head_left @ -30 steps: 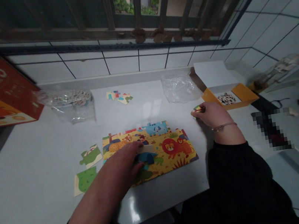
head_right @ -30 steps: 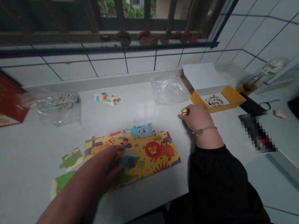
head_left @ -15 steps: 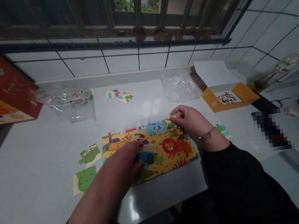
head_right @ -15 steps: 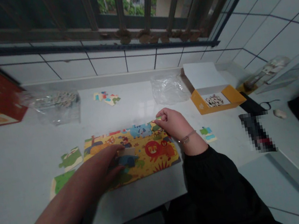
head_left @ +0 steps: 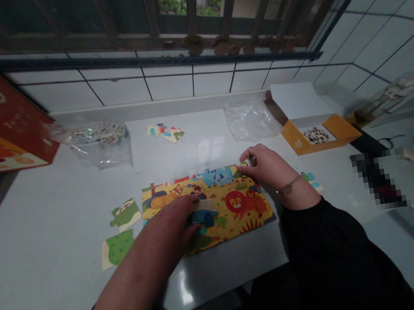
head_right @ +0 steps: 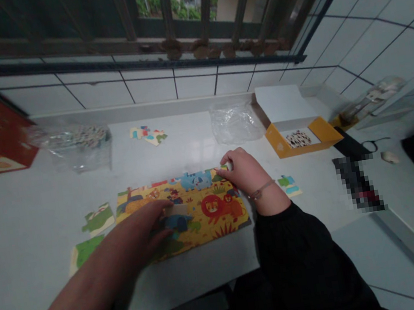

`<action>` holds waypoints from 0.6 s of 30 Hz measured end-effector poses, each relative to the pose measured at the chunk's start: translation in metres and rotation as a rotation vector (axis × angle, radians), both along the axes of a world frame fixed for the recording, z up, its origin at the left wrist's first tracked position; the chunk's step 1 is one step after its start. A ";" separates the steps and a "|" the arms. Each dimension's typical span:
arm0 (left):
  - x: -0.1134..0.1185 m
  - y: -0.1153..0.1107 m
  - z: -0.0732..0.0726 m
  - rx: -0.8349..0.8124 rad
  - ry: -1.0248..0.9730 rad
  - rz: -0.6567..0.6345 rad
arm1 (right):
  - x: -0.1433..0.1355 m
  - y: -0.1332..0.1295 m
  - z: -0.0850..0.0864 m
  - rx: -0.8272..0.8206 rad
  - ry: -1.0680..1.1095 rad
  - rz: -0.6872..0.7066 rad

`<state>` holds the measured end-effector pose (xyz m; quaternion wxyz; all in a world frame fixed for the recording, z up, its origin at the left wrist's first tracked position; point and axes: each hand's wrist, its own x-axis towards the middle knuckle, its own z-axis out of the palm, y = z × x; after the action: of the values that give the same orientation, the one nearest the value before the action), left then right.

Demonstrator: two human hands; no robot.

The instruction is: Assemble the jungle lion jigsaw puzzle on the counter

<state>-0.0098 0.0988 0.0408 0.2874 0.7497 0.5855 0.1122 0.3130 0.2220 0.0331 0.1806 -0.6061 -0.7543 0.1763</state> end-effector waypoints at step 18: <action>0.006 0.003 0.017 -0.064 0.011 -0.032 | 0.131 -0.095 0.007 -0.175 -0.522 -0.519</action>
<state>-0.0039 0.1016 0.0581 0.3099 0.7498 0.5785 0.0846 0.4444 0.1267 0.0396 -0.0313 -0.8146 -0.5785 0.0282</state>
